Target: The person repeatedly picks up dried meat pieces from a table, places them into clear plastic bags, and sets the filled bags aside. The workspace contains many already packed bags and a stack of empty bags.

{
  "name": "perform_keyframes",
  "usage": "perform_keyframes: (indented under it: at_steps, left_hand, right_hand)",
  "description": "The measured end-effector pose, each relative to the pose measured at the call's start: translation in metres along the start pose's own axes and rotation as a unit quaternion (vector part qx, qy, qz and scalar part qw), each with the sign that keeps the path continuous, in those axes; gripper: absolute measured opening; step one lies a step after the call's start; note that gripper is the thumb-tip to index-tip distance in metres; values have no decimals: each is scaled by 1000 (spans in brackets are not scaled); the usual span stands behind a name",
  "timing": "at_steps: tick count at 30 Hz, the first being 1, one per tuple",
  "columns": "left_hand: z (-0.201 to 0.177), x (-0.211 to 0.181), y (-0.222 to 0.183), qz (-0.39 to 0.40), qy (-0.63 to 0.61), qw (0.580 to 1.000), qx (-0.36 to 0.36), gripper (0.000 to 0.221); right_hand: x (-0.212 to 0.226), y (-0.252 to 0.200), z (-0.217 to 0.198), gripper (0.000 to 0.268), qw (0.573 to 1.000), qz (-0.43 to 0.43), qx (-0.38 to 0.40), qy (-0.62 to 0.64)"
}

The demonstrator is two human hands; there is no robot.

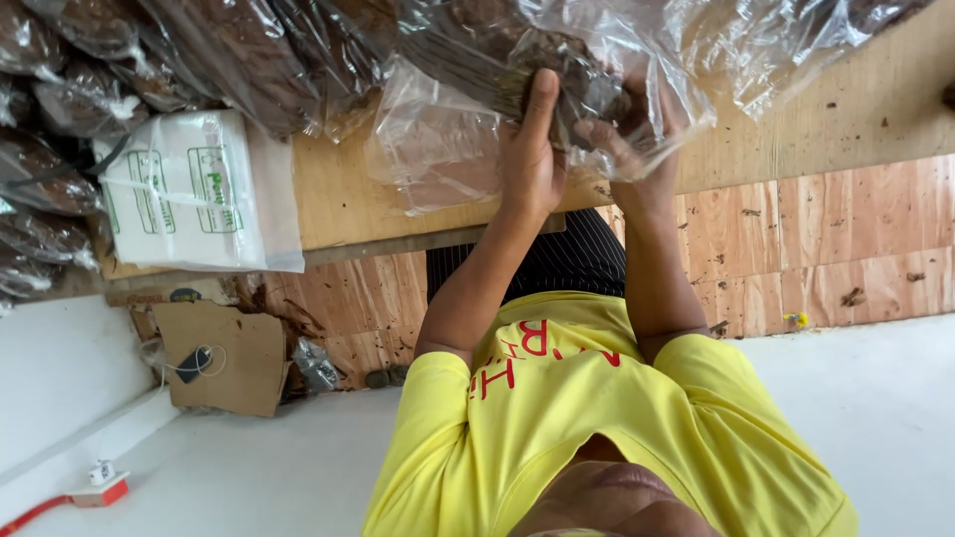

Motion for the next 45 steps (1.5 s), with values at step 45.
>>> perform_keyframes:
  at_steps: [45]
  left_hand:
    - [44, -40, -1, 41, 186, 977, -100, 44]
  right_hand:
    - [82, -30, 50, 66, 832, -110, 22, -543]
Point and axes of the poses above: each hand's wrist, its own y-axis towards the middle knuckle, its own z-axis out of the palm, x = y × z, the point moved 10 cm from there along y, towards the middle knuckle, and after that the axes turned 12 degrees about z, right-handed, at the moved point
